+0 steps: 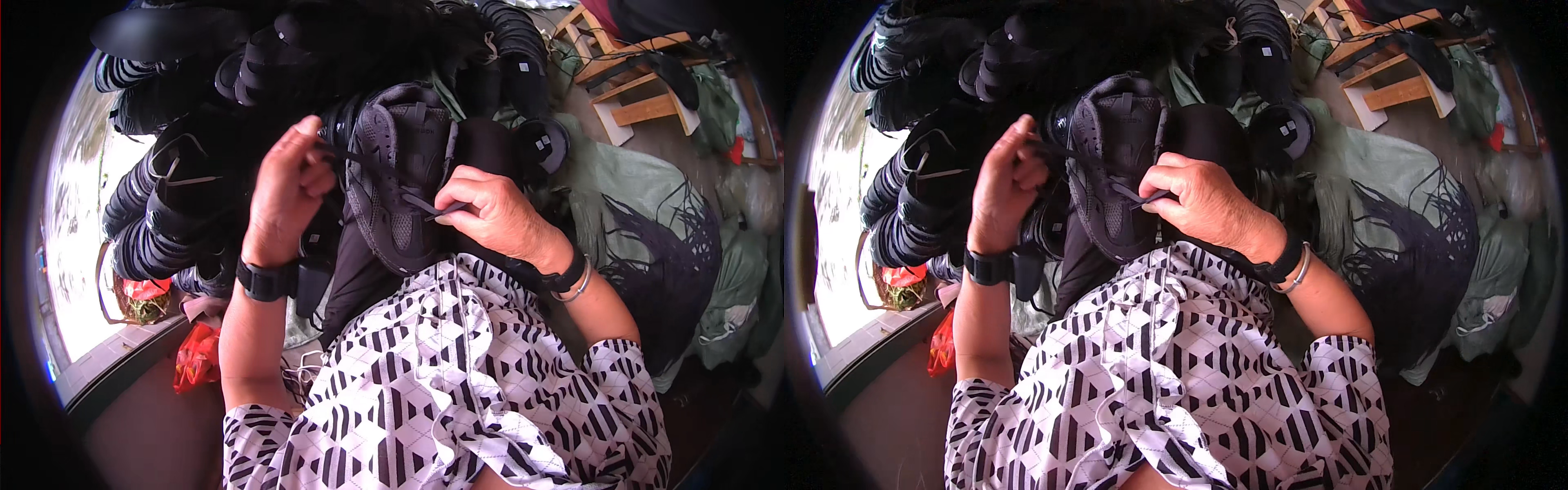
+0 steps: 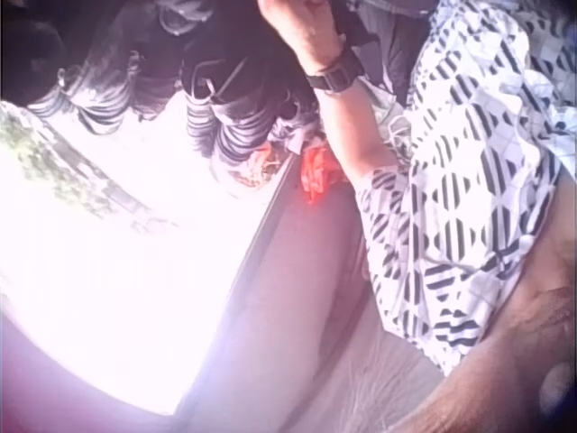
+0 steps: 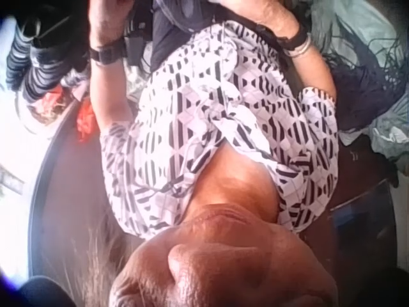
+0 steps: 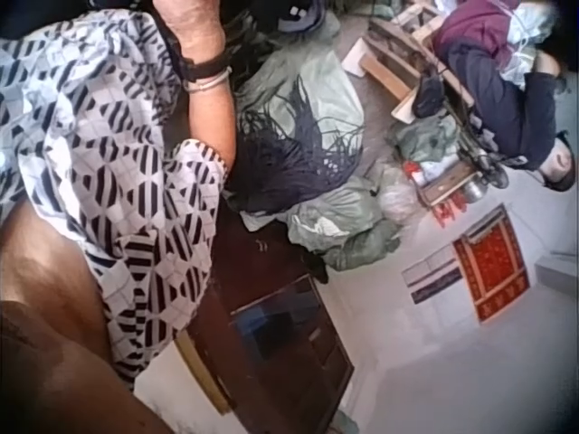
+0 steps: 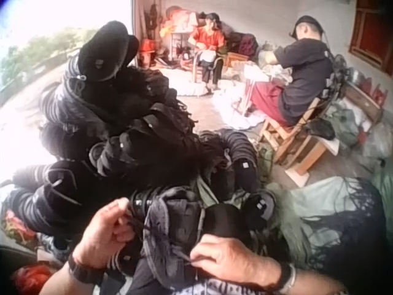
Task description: Lacing a pair of black sneakers while sitting among piles of shoe components.
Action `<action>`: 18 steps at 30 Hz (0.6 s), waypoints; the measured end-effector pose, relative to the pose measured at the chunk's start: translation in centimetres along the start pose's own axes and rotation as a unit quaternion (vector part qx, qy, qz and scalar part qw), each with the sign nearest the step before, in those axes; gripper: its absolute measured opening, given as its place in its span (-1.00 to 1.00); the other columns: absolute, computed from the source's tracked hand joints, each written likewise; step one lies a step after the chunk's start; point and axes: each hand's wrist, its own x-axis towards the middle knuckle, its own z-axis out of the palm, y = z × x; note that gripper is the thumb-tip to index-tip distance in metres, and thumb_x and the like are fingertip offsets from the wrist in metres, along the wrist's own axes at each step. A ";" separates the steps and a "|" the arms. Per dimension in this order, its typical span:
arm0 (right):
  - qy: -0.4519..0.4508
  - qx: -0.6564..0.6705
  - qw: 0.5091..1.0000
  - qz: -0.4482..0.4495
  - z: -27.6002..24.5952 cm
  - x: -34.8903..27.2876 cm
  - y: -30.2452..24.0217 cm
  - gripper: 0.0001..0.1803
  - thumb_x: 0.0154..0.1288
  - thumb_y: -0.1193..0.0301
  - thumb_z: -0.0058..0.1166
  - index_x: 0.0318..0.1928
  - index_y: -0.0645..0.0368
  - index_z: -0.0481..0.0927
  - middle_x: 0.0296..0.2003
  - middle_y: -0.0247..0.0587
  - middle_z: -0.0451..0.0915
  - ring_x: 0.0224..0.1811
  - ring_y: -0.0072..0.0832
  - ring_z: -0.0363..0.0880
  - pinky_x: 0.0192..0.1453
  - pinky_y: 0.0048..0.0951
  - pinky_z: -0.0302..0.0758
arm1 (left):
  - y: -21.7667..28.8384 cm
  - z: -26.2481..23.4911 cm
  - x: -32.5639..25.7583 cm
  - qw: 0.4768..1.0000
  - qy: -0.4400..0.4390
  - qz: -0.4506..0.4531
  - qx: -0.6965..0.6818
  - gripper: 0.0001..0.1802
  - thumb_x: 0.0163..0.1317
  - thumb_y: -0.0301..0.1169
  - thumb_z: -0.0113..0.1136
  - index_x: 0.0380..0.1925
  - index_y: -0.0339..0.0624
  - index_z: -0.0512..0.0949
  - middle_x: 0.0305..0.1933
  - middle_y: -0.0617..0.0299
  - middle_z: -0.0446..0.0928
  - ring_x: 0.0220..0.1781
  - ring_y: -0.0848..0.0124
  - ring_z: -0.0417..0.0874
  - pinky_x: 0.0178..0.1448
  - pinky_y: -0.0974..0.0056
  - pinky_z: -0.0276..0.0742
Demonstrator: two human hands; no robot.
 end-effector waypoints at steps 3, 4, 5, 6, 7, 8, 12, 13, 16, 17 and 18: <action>0.000 -0.006 1.000 0.018 0.6 0.4 0.4 -0.88 0.05 0.61 0.18 -0.34 0.21 0.61 -0.45 -0.26 0.51 -0.38 -0.46 0.55 -0.28 -0.52 0.47 | 2.9 0.3 0.1 0.989 0.128 0.056 -0.040 -0.88 0.34 -0.37 0.06 -0.25 -0.18 0.49 -0.60 0.47 0.26 -0.67 0.66 0.07 -0.61 0.51 -0.03; 0.041 0.018 0.999 -0.006 0.8 0.6 0.7 -0.89 0.07 0.62 0.18 -0.34 0.23 0.61 -0.43 -0.26 0.52 -0.37 -0.47 0.55 -0.26 -0.53 0.47 | 3.7 -1.5 0.6 0.987 0.108 0.070 -0.098 -0.88 0.35 -0.40 0.05 -0.22 -0.19 0.49 -0.61 0.46 0.25 -0.67 0.65 0.06 -0.60 0.51 -0.03; 0.082 0.042 0.995 -0.030 0.9 0.7 0.8 -0.90 0.08 0.62 0.17 -0.34 0.24 0.61 -0.42 -0.26 0.54 -0.37 -0.48 0.55 -0.23 -0.55 0.46 | 4.6 -3.5 1.0 0.980 0.087 0.083 -0.156 -0.88 0.35 -0.43 0.03 -0.19 -0.20 0.50 -0.61 0.45 0.24 -0.66 0.64 0.05 -0.60 0.50 -0.04; 0.129 0.088 0.988 0.009 0.8 0.8 0.4 -0.95 0.12 0.61 0.15 -0.35 0.27 0.61 -0.39 -0.26 0.57 -0.35 -0.52 0.55 -0.19 -0.56 0.46 | 5.5 -3.5 0.5 0.973 0.127 0.074 -0.180 -0.92 0.35 -0.46 0.03 -0.24 -0.20 0.49 -0.61 0.44 0.23 -0.66 0.63 0.05 -0.60 0.50 -0.04; 0.197 0.072 0.978 0.008 0.7 1.0 0.6 -0.95 0.13 0.60 0.16 -0.36 0.30 0.58 -0.40 -0.11 0.58 -0.38 -0.34 0.59 -0.29 -0.51 0.48 | 5.3 -4.2 0.7 0.979 0.118 0.084 -0.142 -0.89 0.35 -0.43 0.04 -0.38 -0.16 0.46 -0.62 0.43 0.23 -0.67 0.62 0.05 -0.59 0.48 -0.04; 0.210 0.065 0.975 0.040 0.6 0.9 0.8 -0.94 0.15 0.57 0.15 -0.34 0.29 0.57 -0.40 -0.09 0.58 -0.38 -0.34 0.59 -0.30 -0.48 0.48 | 4.4 -5.0 0.9 0.986 0.104 0.088 -0.094 -0.89 0.33 -0.40 0.07 -0.40 -0.12 0.45 -0.62 0.44 0.25 -0.67 0.63 0.07 -0.58 0.47 -0.01; 0.139 -0.110 0.984 0.016 1.2 -0.2 1.5 -0.88 0.19 0.49 0.15 -0.28 0.28 0.58 -0.47 -0.24 0.58 -0.45 -0.53 0.55 -0.35 -0.50 0.45 | 2.3 -6.7 0.9 0.985 0.145 0.073 -0.052 -0.89 0.34 -0.36 0.06 -0.34 -0.13 0.49 -0.63 0.45 0.26 -0.66 0.62 0.09 -0.57 0.45 -0.01; 0.138 -0.110 0.984 0.016 0.7 -0.4 1.4 -0.88 0.19 0.49 0.15 -0.28 0.28 0.58 -0.47 -0.24 0.58 -0.45 -0.53 0.55 -0.35 -0.50 0.45 | 1.6 -7.1 0.9 0.983 0.160 0.069 -0.053 -0.89 0.34 -0.36 0.06 -0.26 -0.14 0.51 -0.62 0.44 0.27 -0.66 0.62 0.09 -0.57 0.46 0.00; -0.007 0.017 0.998 0.054 -1.2 -0.9 1.8 -0.81 0.14 0.38 0.20 -0.35 0.25 0.55 -0.55 -0.17 0.56 -0.51 -0.38 0.56 -0.37 -0.43 0.46 | 0.3 -7.5 1.0 0.985 0.160 0.053 -0.045 -0.82 0.34 -0.36 0.05 -0.12 -0.14 0.51 -0.57 0.43 0.30 -0.65 0.63 0.11 -0.56 0.50 0.03; 0.051 0.101 0.989 0.095 -2.3 -0.6 2.2 -0.83 0.17 0.37 0.18 -0.38 0.24 0.56 -0.60 -0.35 0.51 -0.59 -0.60 0.45 -0.43 -0.54 0.39 | 0.0 -7.3 0.7 0.985 0.162 0.056 -0.034 -0.81 0.34 -0.35 0.05 -0.10 -0.14 0.51 -0.57 0.44 0.29 -0.65 0.64 0.11 -0.56 0.51 0.04; 0.046 0.207 0.964 0.163 -4.0 -0.4 2.4 -0.83 0.19 0.37 0.17 -0.37 0.24 0.56 -0.59 -0.40 0.49 -0.60 -0.70 0.37 -0.47 -0.62 0.32 | -0.2 -7.0 0.6 0.985 0.161 0.056 -0.034 -0.81 0.34 -0.35 0.05 -0.10 -0.14 0.51 -0.57 0.44 0.29 -0.65 0.64 0.11 -0.56 0.51 0.04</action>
